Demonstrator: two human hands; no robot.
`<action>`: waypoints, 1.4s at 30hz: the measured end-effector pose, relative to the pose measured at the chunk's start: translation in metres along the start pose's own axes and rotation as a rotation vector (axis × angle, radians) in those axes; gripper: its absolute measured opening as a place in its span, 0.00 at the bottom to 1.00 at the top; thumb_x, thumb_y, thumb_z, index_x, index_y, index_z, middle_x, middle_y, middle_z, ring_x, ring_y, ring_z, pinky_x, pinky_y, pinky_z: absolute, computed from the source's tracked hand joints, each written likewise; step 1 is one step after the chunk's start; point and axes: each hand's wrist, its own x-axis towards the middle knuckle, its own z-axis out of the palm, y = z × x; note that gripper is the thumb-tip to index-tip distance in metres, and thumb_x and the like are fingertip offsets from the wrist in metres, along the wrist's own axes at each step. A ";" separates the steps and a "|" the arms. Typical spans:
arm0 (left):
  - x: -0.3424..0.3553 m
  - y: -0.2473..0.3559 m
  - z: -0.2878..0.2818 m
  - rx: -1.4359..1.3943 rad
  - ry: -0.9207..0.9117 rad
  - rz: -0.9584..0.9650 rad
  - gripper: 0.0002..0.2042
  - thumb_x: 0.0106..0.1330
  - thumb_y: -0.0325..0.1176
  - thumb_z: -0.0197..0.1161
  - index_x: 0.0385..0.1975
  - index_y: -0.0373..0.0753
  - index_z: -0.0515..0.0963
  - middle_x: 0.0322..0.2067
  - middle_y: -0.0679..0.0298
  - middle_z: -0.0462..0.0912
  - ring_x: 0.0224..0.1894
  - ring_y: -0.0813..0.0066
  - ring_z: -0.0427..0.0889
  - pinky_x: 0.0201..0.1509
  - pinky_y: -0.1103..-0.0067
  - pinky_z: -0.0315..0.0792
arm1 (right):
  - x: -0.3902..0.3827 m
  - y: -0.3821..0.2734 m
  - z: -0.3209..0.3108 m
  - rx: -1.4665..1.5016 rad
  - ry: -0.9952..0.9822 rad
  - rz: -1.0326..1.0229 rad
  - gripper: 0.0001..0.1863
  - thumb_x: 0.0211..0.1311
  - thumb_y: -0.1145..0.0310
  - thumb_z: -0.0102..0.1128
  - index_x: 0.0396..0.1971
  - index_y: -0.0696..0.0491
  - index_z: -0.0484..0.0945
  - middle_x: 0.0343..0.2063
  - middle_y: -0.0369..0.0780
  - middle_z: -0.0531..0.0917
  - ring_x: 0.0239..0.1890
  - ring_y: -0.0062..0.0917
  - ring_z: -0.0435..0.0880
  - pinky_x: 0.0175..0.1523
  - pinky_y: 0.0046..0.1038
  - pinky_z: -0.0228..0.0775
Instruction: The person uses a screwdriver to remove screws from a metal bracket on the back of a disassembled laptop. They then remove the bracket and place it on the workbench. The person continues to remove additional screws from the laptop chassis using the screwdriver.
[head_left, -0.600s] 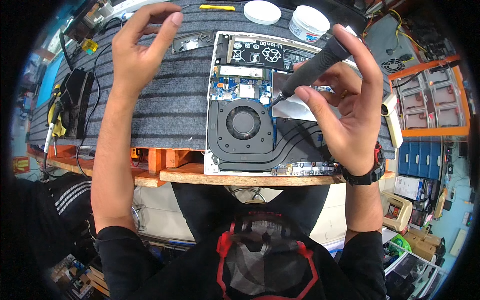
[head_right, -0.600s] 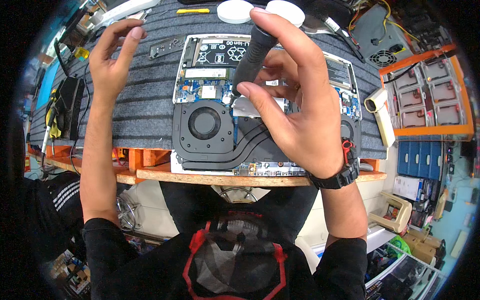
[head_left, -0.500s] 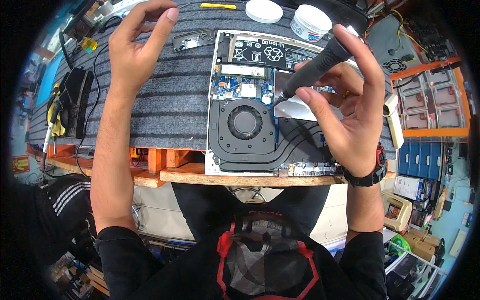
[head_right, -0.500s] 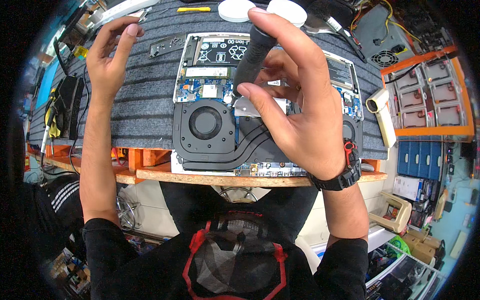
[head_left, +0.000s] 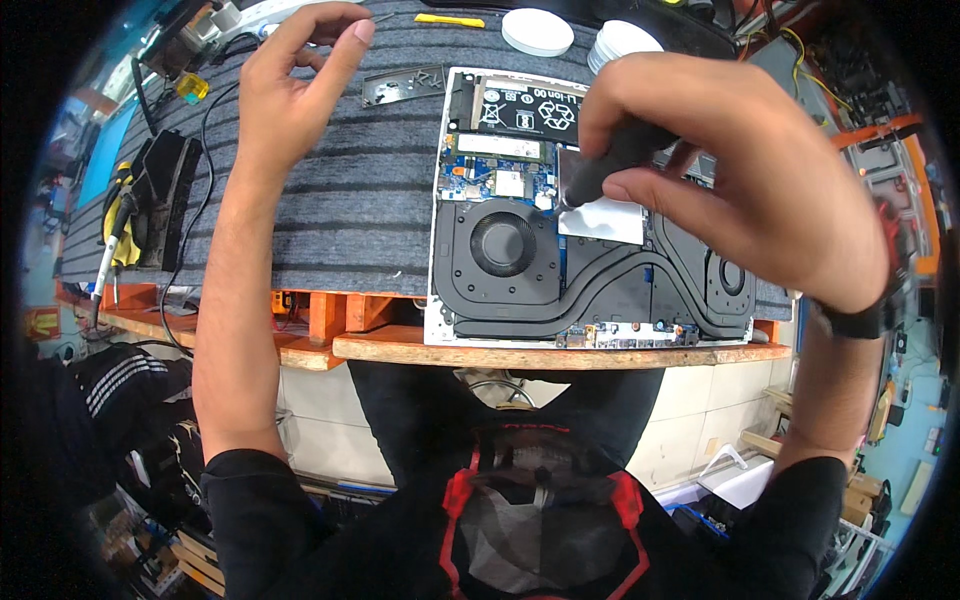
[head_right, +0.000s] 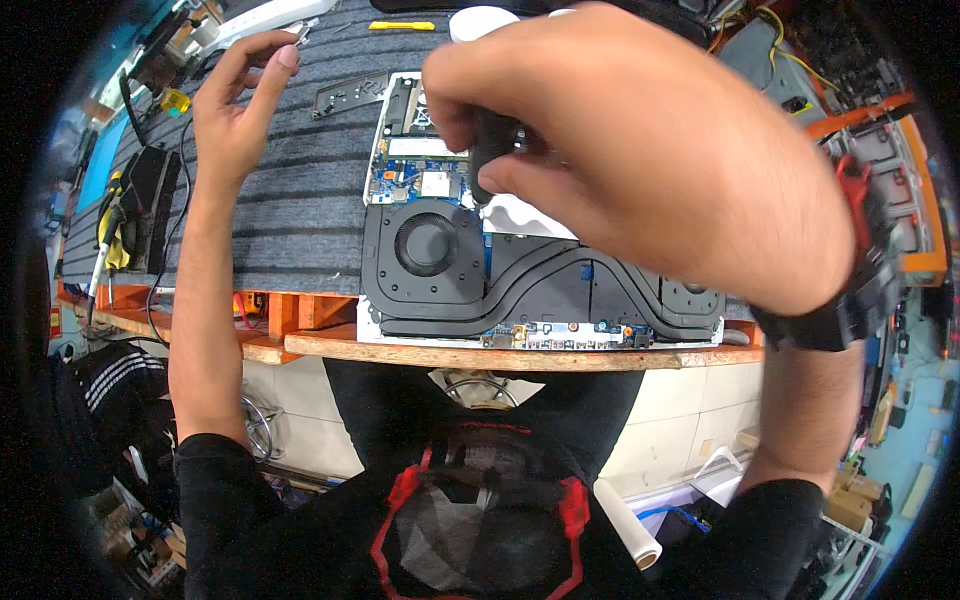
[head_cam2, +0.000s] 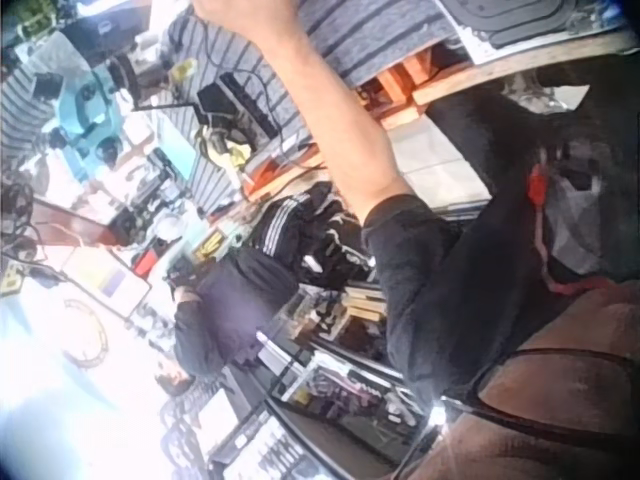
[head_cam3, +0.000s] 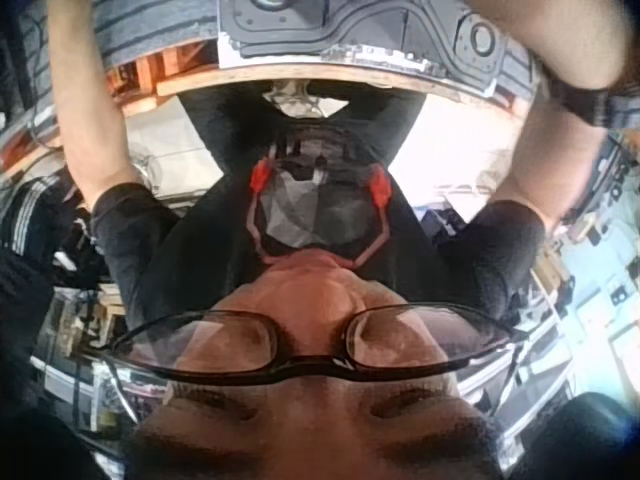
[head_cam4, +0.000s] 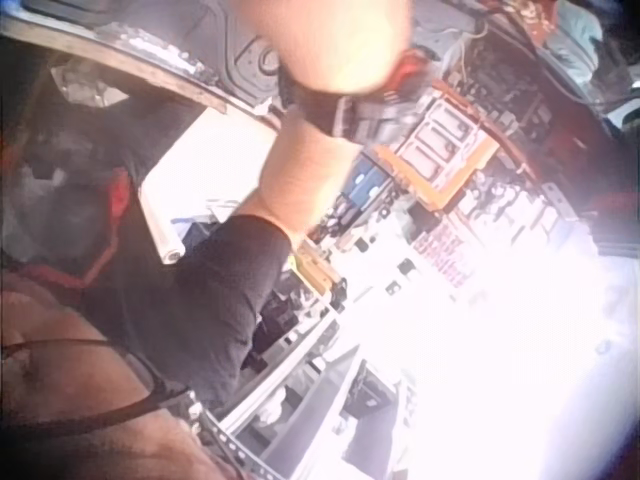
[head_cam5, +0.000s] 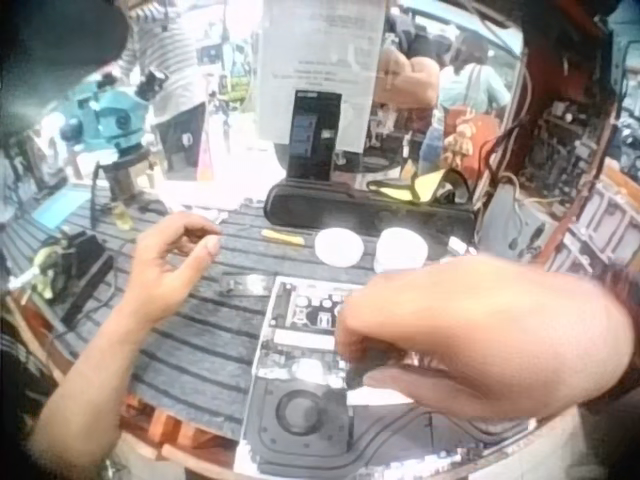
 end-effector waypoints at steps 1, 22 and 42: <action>0.002 -0.002 0.000 0.035 -0.017 -0.048 0.12 0.73 0.36 0.66 0.50 0.38 0.83 0.40 0.67 0.87 0.42 0.83 0.83 0.45 0.84 0.74 | 0.008 -0.002 -0.006 -0.151 -0.113 0.042 0.14 0.60 0.75 0.71 0.43 0.55 0.77 0.35 0.42 0.83 0.40 0.32 0.87 0.37 0.30 0.77; 0.002 -0.016 0.004 0.244 -0.463 -0.100 0.08 0.65 0.34 0.70 0.37 0.36 0.85 0.35 0.59 0.83 0.38 0.62 0.82 0.45 0.71 0.76 | 0.019 -0.013 -0.008 -0.597 -0.209 0.056 0.16 0.59 0.61 0.72 0.41 0.51 0.78 0.31 0.42 0.83 0.38 0.42 0.83 0.43 0.41 0.72; 0.013 -0.004 0.008 0.237 -0.428 -0.156 0.07 0.57 0.29 0.70 0.33 0.34 0.82 0.32 0.57 0.83 0.37 0.65 0.83 0.44 0.72 0.77 | 0.037 -0.021 -0.019 -0.531 -0.496 0.290 0.13 0.63 0.64 0.71 0.44 0.51 0.81 0.31 0.42 0.85 0.41 0.40 0.85 0.44 0.38 0.75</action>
